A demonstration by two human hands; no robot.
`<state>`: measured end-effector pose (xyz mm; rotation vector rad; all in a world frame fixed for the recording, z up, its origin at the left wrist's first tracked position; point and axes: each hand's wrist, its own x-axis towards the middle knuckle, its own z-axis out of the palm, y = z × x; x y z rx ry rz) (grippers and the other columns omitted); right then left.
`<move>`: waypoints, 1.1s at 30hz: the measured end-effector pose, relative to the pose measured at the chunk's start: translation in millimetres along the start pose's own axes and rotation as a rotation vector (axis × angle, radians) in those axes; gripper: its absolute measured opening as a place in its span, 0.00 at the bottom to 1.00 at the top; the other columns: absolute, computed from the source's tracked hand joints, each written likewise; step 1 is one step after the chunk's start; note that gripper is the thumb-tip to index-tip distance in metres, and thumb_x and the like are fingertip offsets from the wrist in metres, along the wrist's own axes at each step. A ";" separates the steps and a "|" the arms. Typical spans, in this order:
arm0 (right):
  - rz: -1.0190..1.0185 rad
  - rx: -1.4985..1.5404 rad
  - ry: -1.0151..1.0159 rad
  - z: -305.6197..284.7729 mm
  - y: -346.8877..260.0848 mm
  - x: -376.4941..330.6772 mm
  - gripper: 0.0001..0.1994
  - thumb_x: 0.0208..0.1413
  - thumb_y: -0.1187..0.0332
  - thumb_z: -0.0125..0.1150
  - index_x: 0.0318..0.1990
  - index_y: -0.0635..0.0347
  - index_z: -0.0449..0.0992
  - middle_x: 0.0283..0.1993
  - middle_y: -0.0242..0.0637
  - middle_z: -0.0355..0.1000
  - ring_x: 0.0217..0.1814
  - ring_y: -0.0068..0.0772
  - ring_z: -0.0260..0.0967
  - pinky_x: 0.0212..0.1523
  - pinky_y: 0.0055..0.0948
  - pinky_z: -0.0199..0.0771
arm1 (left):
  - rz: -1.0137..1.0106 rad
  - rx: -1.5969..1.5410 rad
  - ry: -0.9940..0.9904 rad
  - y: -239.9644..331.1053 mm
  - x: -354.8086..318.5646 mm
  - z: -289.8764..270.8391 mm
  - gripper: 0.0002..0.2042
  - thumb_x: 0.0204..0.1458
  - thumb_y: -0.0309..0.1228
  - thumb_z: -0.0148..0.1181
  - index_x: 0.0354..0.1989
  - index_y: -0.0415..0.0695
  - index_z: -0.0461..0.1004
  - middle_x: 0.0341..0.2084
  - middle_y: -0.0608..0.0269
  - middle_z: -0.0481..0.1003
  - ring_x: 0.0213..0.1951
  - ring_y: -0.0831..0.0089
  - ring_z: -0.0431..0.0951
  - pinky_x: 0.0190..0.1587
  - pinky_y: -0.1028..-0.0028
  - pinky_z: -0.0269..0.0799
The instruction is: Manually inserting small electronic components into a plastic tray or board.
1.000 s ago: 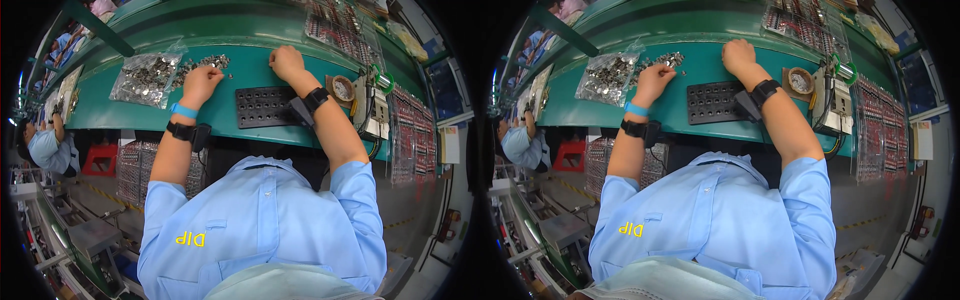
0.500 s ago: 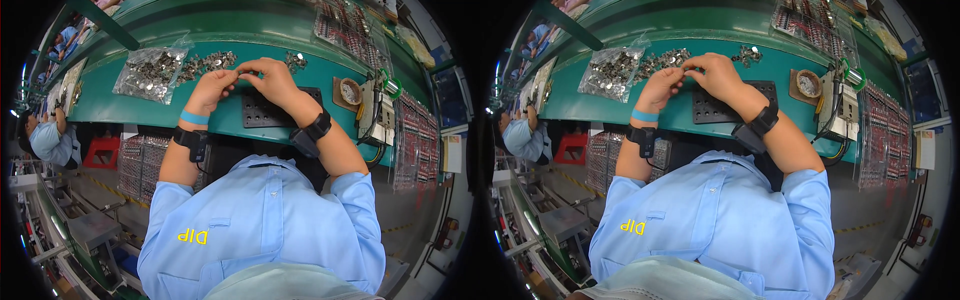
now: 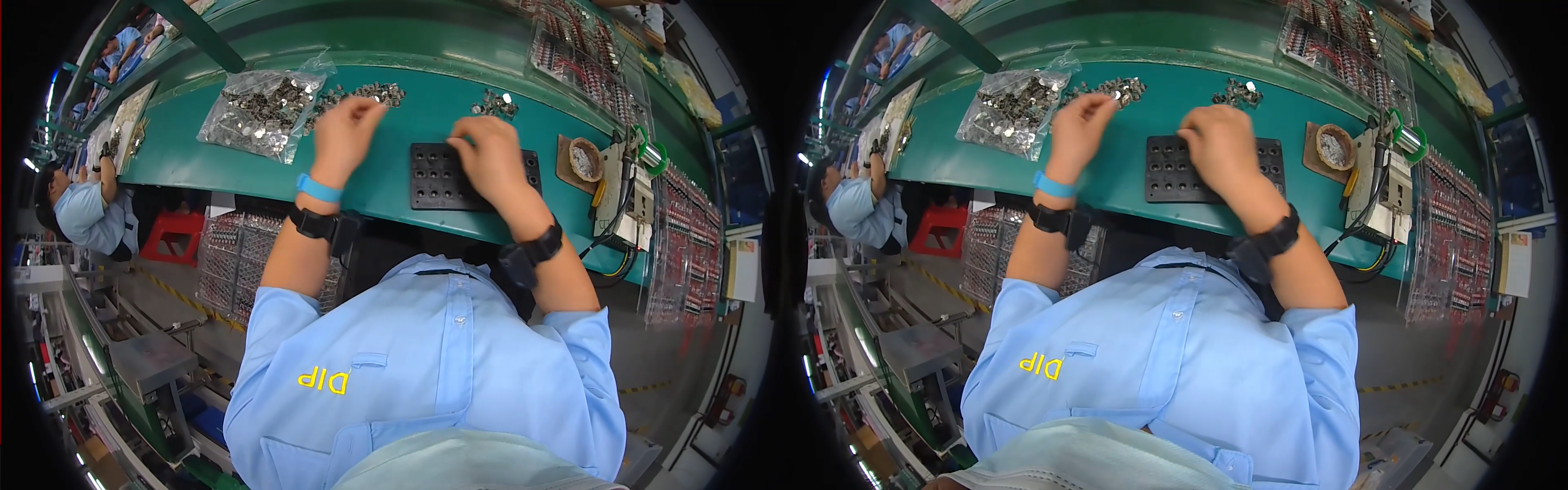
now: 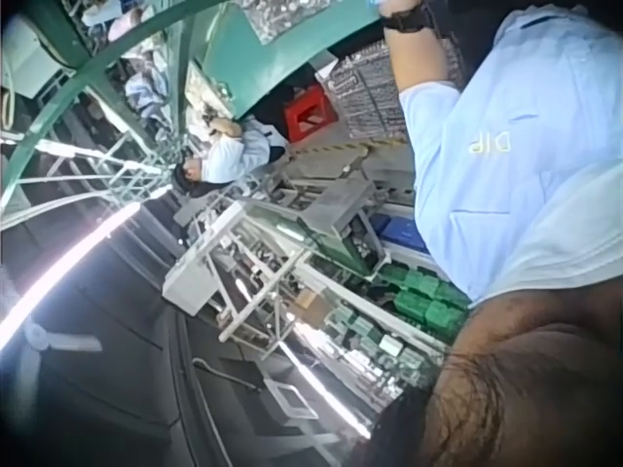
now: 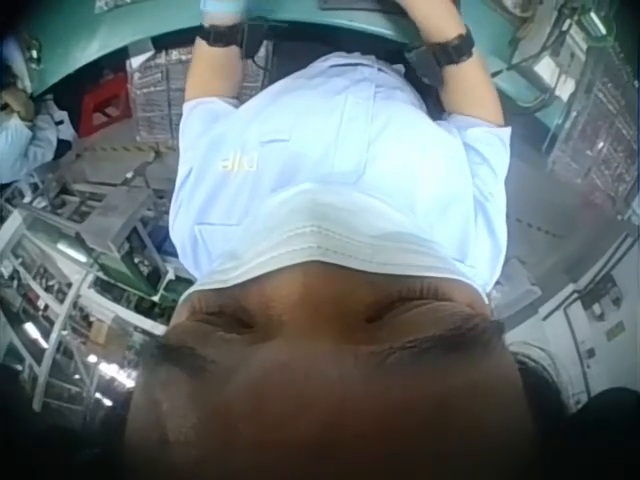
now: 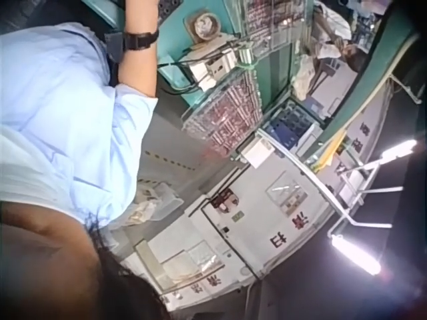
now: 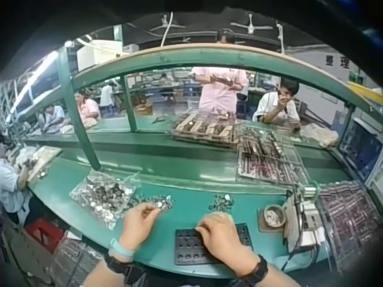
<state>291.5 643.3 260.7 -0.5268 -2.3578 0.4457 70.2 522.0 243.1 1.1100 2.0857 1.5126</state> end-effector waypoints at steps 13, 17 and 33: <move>0.621 0.506 0.170 -7.7 38.6 -81.1 0.03 0.55 0.73 0.67 0.35 0.62 0.80 0.64 0.55 0.68 0.71 0.45 0.62 0.68 0.36 0.57 | 0.121 0.685 0.000 -32.3 27.8 -48.4 0.12 0.45 0.34 0.73 0.37 0.44 0.83 0.26 0.62 0.78 0.31 0.67 0.79 0.35 0.67 0.75; 0.406 0.061 0.080 -3.9 24.1 -58.7 0.04 0.52 0.71 0.69 0.34 0.59 0.81 0.62 0.52 0.71 0.66 0.49 0.66 0.68 0.39 0.58 | 0.239 0.675 0.029 -29.2 22.1 -46.5 0.10 0.46 0.33 0.72 0.35 0.46 0.82 0.29 0.63 0.76 0.34 0.64 0.78 0.36 0.64 0.74; 0.233 0.001 -0.442 64.3 -37.0 31.8 0.04 0.48 0.65 0.71 0.28 0.51 0.83 0.43 0.35 0.74 0.54 0.45 0.64 0.53 0.43 0.62 | 0.047 -0.005 0.111 -15.6 -45.9 -39.8 0.06 0.54 0.25 0.66 0.38 0.38 0.82 0.29 0.64 0.81 0.30 0.82 0.78 0.35 0.80 0.73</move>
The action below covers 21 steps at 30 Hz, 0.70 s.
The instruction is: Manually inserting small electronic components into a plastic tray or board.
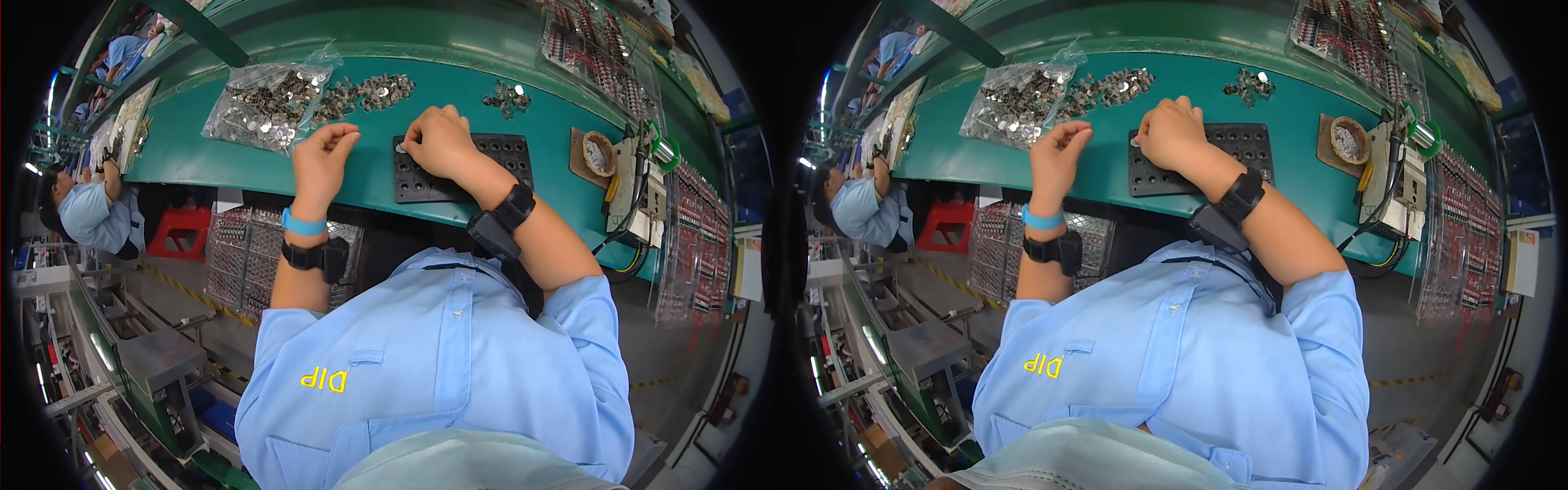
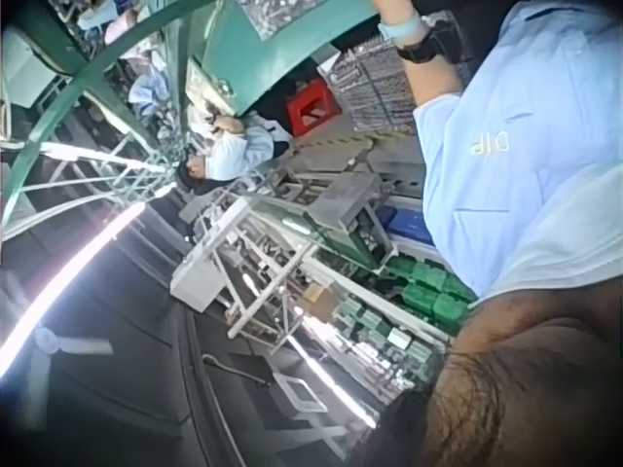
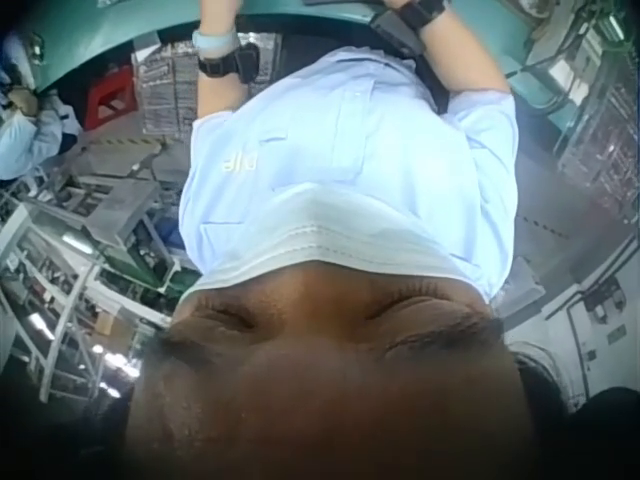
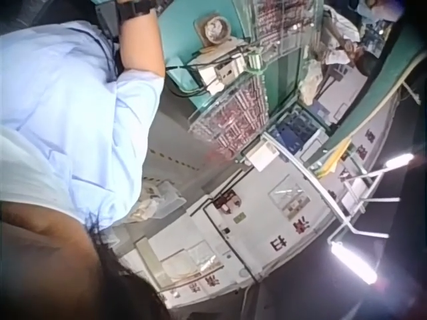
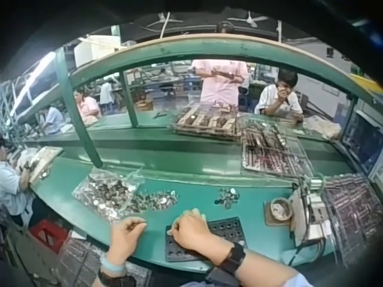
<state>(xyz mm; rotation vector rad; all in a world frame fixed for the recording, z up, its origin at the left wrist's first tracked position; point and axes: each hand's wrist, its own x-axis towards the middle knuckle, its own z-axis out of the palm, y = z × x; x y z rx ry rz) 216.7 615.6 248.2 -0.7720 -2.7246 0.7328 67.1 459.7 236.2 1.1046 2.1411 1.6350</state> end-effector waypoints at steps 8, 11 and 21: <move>0.066 -0.054 -0.141 -6.7 -5.1 11.9 0.07 0.46 0.60 0.72 0.29 0.50 0.83 0.44 0.35 0.73 0.54 0.45 0.63 0.52 0.45 0.60 | -0.125 -0.197 -0.075 6.7 -33.4 10.4 0.06 0.54 0.24 0.66 0.37 0.35 0.81 0.28 0.67 0.80 0.30 0.84 0.76 0.34 0.82 0.72; -0.102 -0.149 -0.063 -6.5 -0.8 23.0 0.08 0.46 0.58 0.73 0.30 0.49 0.83 0.43 0.34 0.74 0.54 0.43 0.64 0.52 0.45 0.59 | -0.124 -0.171 -0.137 7.2 -37.3 16.1 0.06 0.54 0.24 0.66 0.37 0.35 0.81 0.27 0.67 0.80 0.30 0.85 0.75 0.34 0.82 0.72; -0.180 -0.108 0.223 32.3 11.5 83.2 0.05 0.47 0.60 0.70 0.30 0.45 0.83 0.37 0.30 0.74 0.50 0.40 0.67 0.50 0.42 0.62 | -0.210 -0.107 -0.306 20.7 -36.2 31.7 0.05 0.54 0.24 0.66 0.36 0.35 0.81 0.25 0.68 0.79 0.29 0.86 0.75 0.32 0.82 0.71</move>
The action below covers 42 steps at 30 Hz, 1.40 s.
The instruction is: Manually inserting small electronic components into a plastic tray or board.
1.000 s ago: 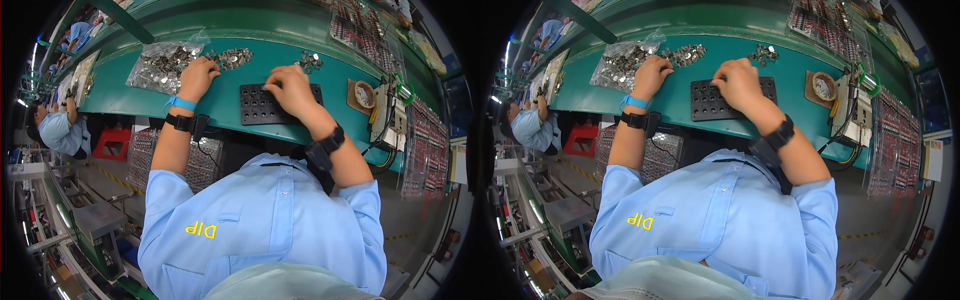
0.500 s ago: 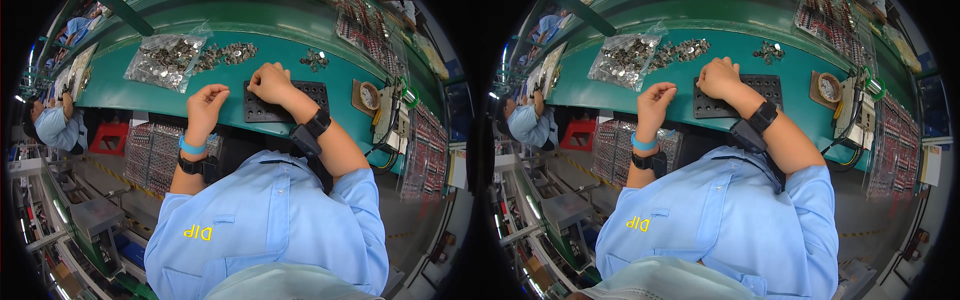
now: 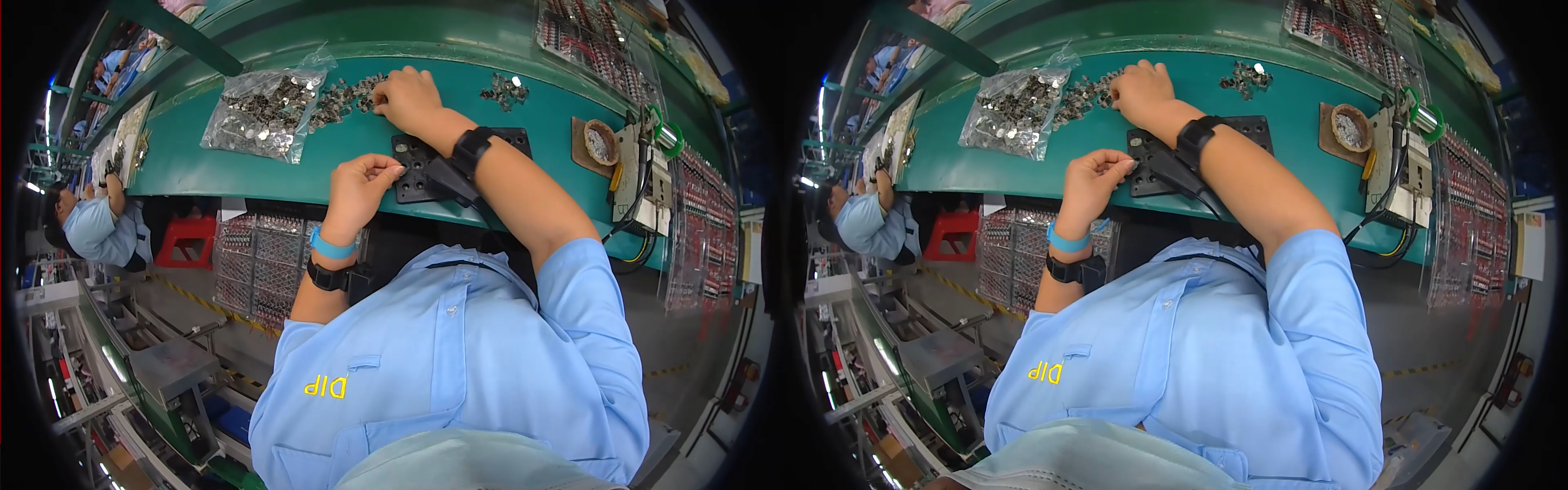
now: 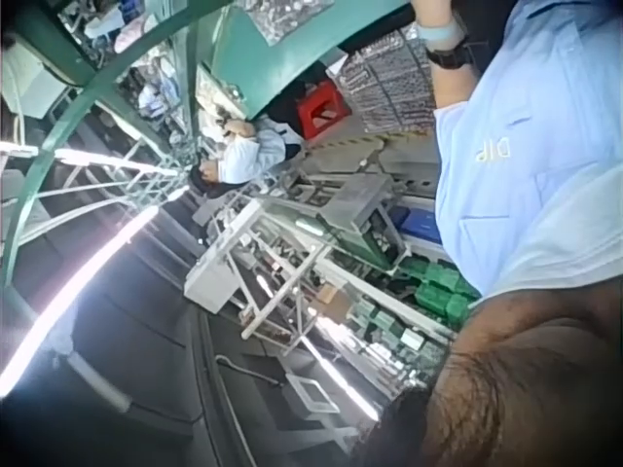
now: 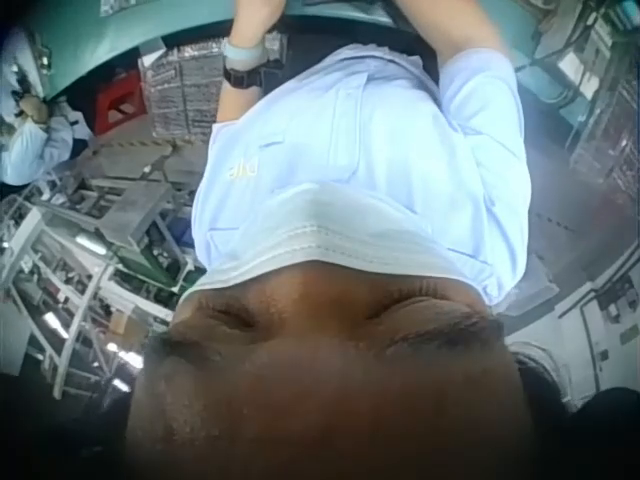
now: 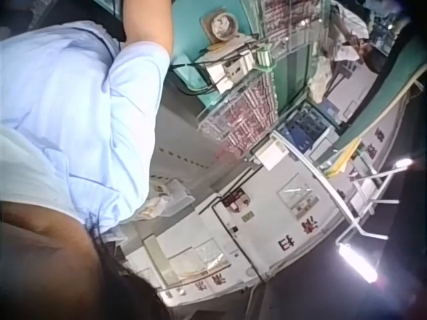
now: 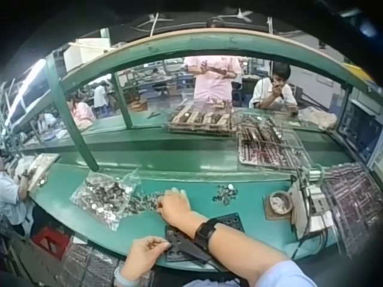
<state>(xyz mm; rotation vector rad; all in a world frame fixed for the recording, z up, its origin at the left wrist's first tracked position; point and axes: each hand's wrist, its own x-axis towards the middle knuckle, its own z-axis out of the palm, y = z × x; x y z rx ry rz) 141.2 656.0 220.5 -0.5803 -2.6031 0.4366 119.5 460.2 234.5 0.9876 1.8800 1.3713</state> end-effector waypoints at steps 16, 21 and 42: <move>0.022 0.030 -0.036 -3.4 5.0 -8.8 0.04 0.46 0.64 0.69 0.31 0.46 0.84 0.37 0.32 0.75 0.49 0.41 0.68 0.49 0.42 0.64 | 0.119 0.595 -0.366 23.9 48.5 -21.5 0.07 0.50 0.30 0.68 0.31 0.39 0.81 0.24 0.60 0.77 0.23 0.74 0.73 0.28 0.71 0.69; 0.018 0.064 0.001 0.8 -0.9 -4.4 0.05 0.46 0.62 0.70 0.31 0.47 0.84 0.37 0.33 0.75 0.49 0.41 0.69 0.50 0.42 0.64 | 0.315 0.605 -0.240 15.8 42.3 -14.5 0.06 0.47 0.30 0.69 0.29 0.42 0.80 0.22 0.59 0.77 0.25 0.61 0.78 0.29 0.64 0.72; -0.243 0.263 -0.032 -51.4 9.7 -85.2 0.07 0.49 0.69 0.69 0.36 0.58 0.82 0.36 0.37 0.79 0.41 0.44 0.74 0.44 0.39 0.74 | 0.191 0.792 0.274 -17.6 117.1 -40.0 0.14 0.48 0.45 0.70 0.30 0.46 0.84 0.22 0.60 0.80 0.26 0.60 0.81 0.30 0.63 0.75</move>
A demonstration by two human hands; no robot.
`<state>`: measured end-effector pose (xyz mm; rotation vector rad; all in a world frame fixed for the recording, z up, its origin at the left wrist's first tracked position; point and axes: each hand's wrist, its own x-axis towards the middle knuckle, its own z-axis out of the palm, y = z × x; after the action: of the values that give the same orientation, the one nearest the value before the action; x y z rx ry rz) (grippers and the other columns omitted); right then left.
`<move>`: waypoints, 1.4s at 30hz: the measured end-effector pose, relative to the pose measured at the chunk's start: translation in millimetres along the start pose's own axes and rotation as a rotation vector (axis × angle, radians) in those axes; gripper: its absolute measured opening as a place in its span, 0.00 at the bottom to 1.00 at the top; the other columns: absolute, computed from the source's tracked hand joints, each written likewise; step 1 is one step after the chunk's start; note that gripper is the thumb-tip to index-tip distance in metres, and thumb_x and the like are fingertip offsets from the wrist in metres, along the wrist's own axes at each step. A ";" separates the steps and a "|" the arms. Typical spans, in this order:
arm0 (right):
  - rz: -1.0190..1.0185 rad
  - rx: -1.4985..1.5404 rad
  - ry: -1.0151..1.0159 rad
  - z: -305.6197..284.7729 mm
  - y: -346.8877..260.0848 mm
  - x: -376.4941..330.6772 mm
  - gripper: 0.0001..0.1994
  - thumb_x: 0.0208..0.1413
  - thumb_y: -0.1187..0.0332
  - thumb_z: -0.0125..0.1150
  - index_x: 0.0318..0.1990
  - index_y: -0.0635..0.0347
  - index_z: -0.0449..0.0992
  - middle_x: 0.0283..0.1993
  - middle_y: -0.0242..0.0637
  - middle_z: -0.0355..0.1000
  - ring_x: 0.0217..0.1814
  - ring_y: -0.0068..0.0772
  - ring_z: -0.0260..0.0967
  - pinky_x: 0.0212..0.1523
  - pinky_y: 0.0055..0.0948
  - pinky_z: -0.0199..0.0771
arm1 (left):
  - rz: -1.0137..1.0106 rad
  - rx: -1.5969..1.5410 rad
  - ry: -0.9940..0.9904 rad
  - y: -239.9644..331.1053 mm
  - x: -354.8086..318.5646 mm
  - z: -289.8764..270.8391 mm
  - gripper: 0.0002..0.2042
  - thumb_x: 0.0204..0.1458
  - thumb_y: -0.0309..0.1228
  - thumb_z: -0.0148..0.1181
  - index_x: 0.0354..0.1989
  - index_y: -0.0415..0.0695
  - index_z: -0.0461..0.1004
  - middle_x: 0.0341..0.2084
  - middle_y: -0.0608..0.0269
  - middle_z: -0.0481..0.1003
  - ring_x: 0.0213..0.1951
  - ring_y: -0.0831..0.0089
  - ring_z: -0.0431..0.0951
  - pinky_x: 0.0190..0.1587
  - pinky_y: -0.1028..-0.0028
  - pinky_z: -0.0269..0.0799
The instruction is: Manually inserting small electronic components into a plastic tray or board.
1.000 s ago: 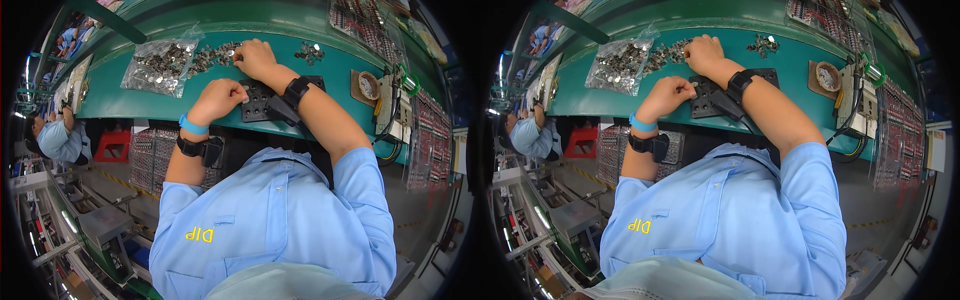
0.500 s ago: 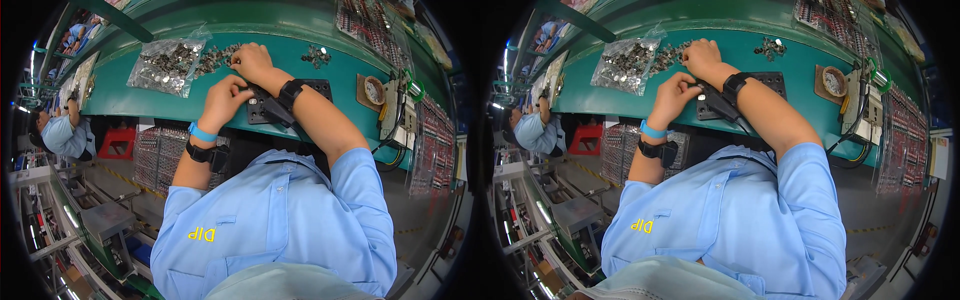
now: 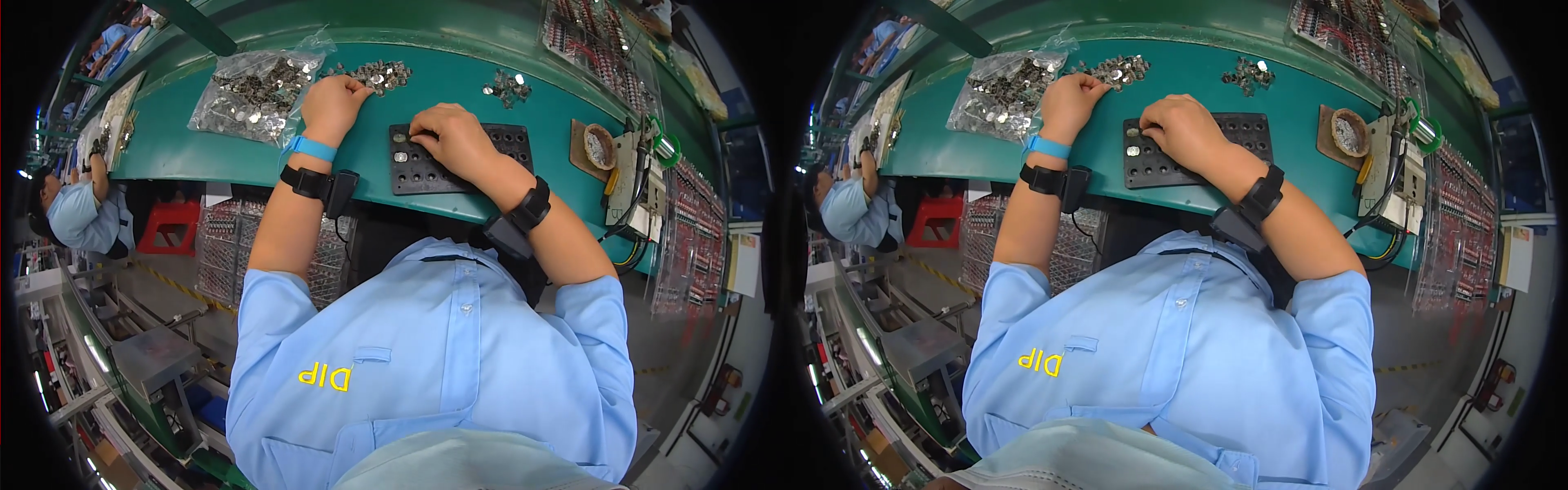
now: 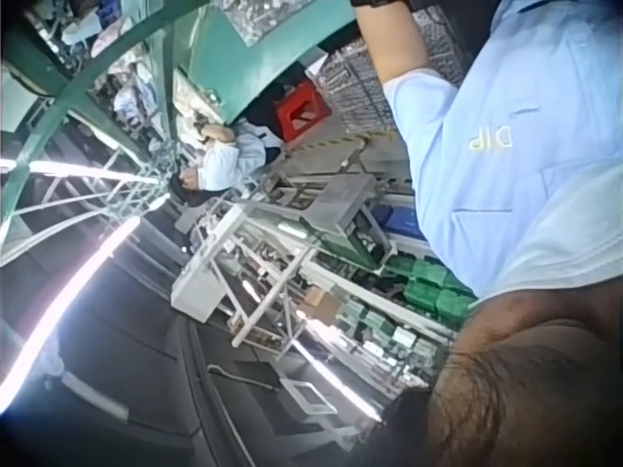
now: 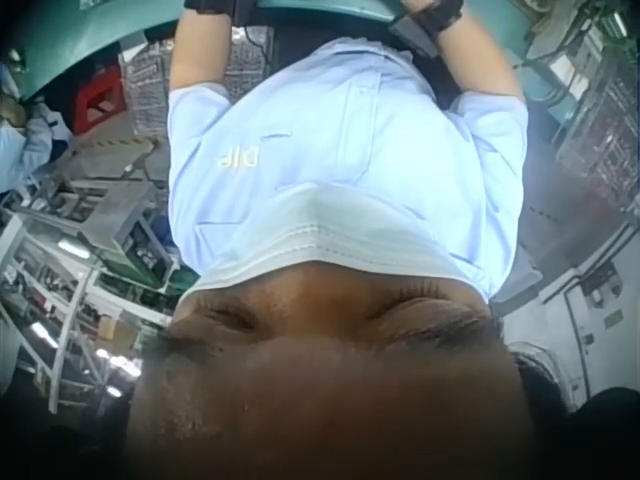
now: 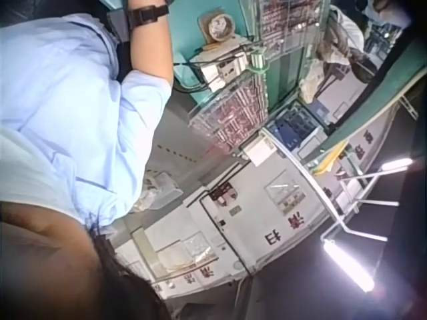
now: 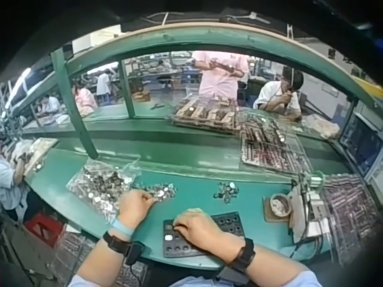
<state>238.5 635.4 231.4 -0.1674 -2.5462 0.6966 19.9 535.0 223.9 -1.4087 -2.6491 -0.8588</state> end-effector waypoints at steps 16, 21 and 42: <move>0.054 -0.027 0.113 7.1 -0.7 -4.8 0.06 0.49 0.74 0.66 0.37 0.59 0.82 0.38 0.37 0.75 0.44 0.42 0.71 0.43 0.38 0.74 | -0.280 -1.051 -0.071 -0.1 -44.9 -30.4 0.10 0.63 0.33 0.59 0.44 0.40 0.75 0.31 0.65 0.78 0.28 0.82 0.76 0.27 0.82 0.69; -0.010 -0.025 0.004 4.8 -4.8 2.9 0.05 0.50 0.75 0.65 0.36 0.61 0.81 0.42 0.38 0.76 0.46 0.42 0.72 0.46 0.39 0.75 | -0.381 -1.338 -0.301 3.9 -78.3 -35.4 0.09 0.62 0.32 0.59 0.44 0.39 0.76 0.29 0.68 0.76 0.26 0.84 0.72 0.27 0.84 0.67; -0.113 -0.283 0.007 -4.8 -21.3 -31.5 0.15 0.54 0.73 0.62 0.50 0.64 0.79 0.61 0.48 0.69 0.65 0.52 0.63 0.64 0.45 0.65 | -0.436 -1.343 -0.270 15.2 -132.8 -28.1 0.12 0.60 0.28 0.61 0.49 0.35 0.78 0.30 0.68 0.76 0.28 0.84 0.73 0.30 0.85 0.69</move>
<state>268.6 611.6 232.3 -0.1191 -2.6136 0.2904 103.8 427.3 219.4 -0.9392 -2.5039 -3.0151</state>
